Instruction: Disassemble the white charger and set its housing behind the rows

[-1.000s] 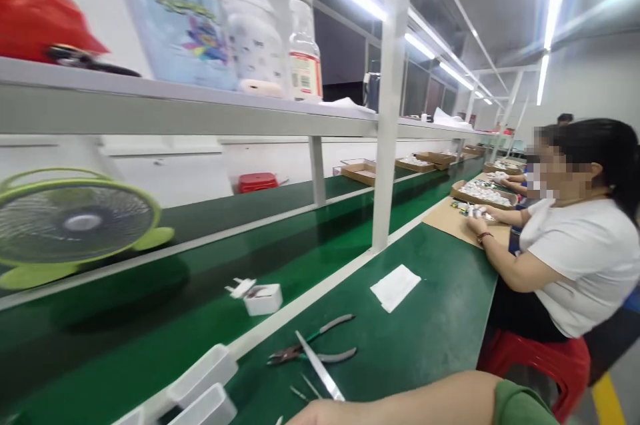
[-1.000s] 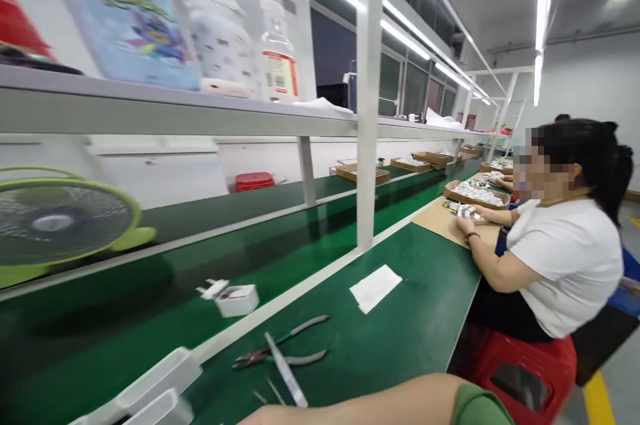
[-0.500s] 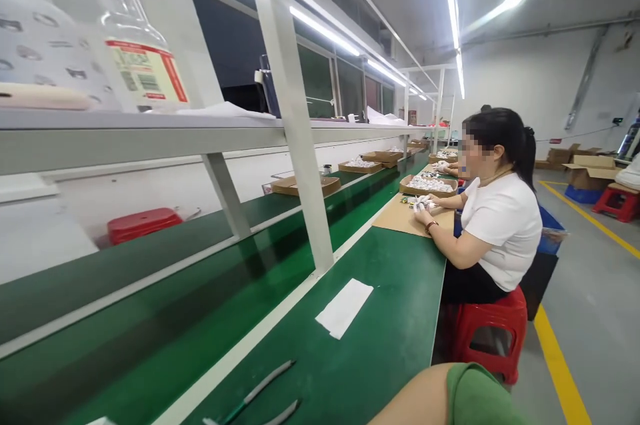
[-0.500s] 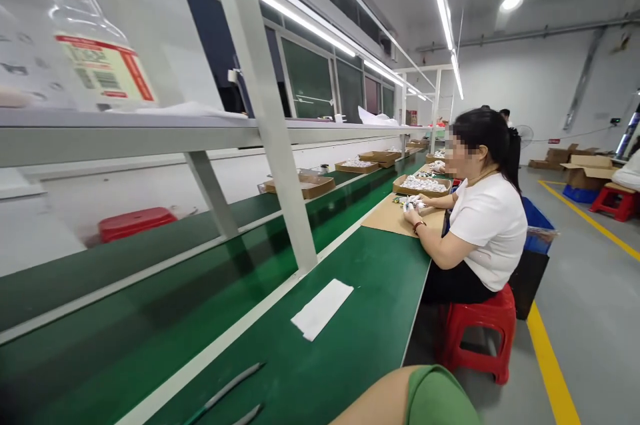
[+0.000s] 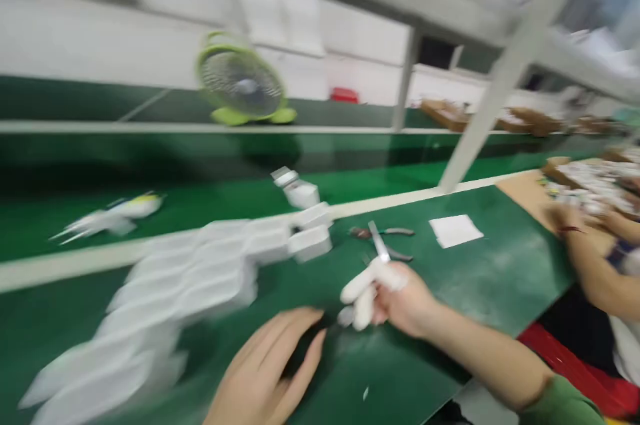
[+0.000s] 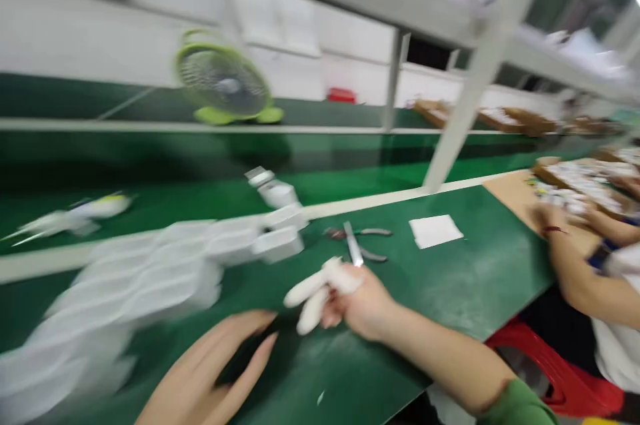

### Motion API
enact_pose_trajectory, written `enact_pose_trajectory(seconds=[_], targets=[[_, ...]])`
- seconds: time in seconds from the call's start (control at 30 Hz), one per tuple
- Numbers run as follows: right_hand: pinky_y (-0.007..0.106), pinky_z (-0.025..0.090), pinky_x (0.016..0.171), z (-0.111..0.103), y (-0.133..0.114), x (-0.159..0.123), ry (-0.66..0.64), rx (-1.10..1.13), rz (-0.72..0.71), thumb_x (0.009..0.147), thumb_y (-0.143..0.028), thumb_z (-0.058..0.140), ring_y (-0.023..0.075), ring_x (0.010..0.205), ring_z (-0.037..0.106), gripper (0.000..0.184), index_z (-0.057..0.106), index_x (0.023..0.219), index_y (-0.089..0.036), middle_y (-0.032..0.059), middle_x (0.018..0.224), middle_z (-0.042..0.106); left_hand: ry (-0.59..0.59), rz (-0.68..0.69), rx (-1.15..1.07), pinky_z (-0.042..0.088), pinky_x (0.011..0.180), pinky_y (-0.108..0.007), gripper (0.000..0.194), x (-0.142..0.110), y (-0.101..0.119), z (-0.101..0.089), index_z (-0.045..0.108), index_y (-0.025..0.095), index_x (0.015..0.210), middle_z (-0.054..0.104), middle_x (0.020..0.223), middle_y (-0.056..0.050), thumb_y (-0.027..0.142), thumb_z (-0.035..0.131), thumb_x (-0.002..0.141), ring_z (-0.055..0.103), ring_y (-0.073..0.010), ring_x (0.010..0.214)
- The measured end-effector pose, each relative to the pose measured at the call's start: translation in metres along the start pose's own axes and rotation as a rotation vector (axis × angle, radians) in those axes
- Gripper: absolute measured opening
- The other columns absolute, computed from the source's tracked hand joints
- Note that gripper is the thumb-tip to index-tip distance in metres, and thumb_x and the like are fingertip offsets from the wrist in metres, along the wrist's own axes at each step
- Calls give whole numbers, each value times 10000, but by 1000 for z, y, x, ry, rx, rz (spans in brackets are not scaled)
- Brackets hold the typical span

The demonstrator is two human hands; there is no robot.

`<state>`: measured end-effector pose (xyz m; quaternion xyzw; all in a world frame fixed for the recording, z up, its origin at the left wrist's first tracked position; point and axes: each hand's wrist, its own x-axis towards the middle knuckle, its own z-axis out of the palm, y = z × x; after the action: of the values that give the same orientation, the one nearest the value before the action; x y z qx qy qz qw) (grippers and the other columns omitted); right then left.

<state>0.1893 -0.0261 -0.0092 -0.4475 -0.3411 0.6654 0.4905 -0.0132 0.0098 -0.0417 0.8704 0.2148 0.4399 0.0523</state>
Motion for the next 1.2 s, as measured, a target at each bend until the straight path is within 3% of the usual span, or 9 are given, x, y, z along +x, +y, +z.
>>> enact_pose_trajectory(seconds=[0.17, 0.33, 0.4, 0.53, 0.67, 0.73, 0.87, 0.93, 1.2], targets=[[229, 356, 481, -22, -23, -3, 90, -231, -196, 919, -569, 496, 125, 521, 493, 453, 711, 889, -171, 28, 603, 614, 65, -217, 98, 581, 729, -304, 112, 8, -4, -10, 584, 155, 974, 696, 847, -74, 97, 549, 885, 676, -181, 769], [297, 456, 621, -25, -20, -8, -235, -1187, -272, 905, -355, 597, 165, 663, 525, 194, 696, 933, -190, 57, 847, 624, 70, -274, 99, 578, 704, -291, 114, 9, -8, -10, 564, 159, 979, 691, 853, -76, 103, 538, 884, 672, -176, 772], [326, 486, 672, -26, -16, -8, -326, -1397, -293, 924, -306, 572, 192, 731, 550, 202, 675, 1058, -196, 69, 912, 611, 70, -256, 96, 581, 713, -298, 118, 8, -7, -10, 562, 155, 989, 696, 865, -84, 105, 541, 885, 678, -183, 790], [321, 506, 683, -29, -15, -5, -325, -1459, -354, 960, -286, 532, 199, 786, 584, 358, 552, 1309, -209, 70, 949, 598, 79, -224, 100, 583, 707, -303, 122, 8, -8, -9, 561, 141, 991, 699, 872, -98, 96, 550, 878, 679, -192, 801], [296, 493, 664, -32, -23, -3, -261, -1462, -426, 962, -295, 535, 182, 765, 584, 284, 612, 1221, -208, 60, 916, 610, 47, -221, 99, 580, 701, -302, 106, 9, -6, -10, 562, 137, 961, 698, 863, -94, 86, 551, 868, 677, -196, 802], [287, 480, 634, -38, -29, -2, -139, -1456, -474, 954, -298, 540, 163, 704, 564, 233, 651, 1134, -201, 63, 931, 640, 22, -220, 93, 582, 709, -307, 102, 10, -5, -11, 564, 133, 960, 699, 868, -95, 88, 548, 870, 680, -200, 806], [287, 425, 542, -57, -39, 4, 297, -1515, -523, 906, -322, 566, 152, 565, 493, 217, 690, 1000, -171, 29, 726, 593, -8, -211, 101, 582, 725, -313, 101, 10, -4, -12, 571, 137, 965, 702, 872, -91, 95, 540, 879, 684, -203, 810], [291, 412, 528, -64, -40, 6, 393, -1580, -479, 884, -341, 578, 159, 543, 485, 242, 695, 1002, -165, 5, 649, 535, -14, -213, 99, 582, 729, -314, 103, 10, -4, -13, 577, 139, 964, 703, 871, -90, 93, 537, 881, 687, -204, 814], [279, 414, 499, -46, -28, 1, 206, -1728, -308, 887, -366, 569, 174, 537, 575, 257, 658, 1044, -183, 34, 728, 657, -36, -207, 100, 586, 721, -311, 102, 11, -3, -15, 575, 143, 969, 701, 880, -91, 98, 522, 893, 685, -199, 813]])
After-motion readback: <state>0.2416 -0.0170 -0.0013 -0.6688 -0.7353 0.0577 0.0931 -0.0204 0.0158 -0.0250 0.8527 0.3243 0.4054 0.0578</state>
